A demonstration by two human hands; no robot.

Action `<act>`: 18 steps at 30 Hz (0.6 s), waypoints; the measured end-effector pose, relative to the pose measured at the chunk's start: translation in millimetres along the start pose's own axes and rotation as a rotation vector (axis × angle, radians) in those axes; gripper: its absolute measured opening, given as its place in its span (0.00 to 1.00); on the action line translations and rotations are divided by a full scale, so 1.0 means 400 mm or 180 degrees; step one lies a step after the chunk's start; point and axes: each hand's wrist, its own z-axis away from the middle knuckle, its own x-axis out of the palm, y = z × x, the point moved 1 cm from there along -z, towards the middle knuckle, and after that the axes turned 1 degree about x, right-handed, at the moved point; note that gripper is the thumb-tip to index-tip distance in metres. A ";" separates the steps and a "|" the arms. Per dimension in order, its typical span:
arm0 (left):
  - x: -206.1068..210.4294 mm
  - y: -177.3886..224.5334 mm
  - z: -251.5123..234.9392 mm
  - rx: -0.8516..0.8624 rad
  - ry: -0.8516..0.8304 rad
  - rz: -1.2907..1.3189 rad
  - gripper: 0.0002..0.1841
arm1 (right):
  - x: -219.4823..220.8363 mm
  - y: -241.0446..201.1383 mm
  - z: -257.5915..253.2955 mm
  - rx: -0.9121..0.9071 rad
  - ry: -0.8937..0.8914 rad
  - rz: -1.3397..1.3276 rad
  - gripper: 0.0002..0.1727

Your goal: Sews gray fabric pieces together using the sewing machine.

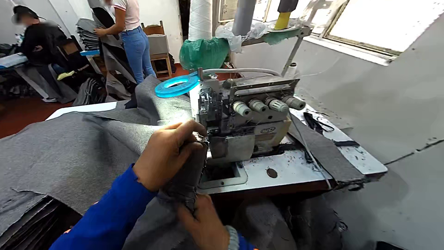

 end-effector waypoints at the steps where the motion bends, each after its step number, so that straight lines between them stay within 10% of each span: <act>1: 0.037 -0.022 0.008 0.0124 0.0062 -0.0262 0.08 | 0.008 0.016 0.014 0.0253 -0.0043 -0.0099 0.10; 8: 0.110 0.055 0.109 0.0223 0.0586 -0.2045 0.10 | -0.036 0.040 0.075 0.0539 -0.0496 -0.0596 0.13; 18: 0.118 0.073 0.067 -0.0526 0.0189 -0.1432 0.14 | -0.126 0.041 -0.027 0.0352 -0.0566 -0.1484 0.14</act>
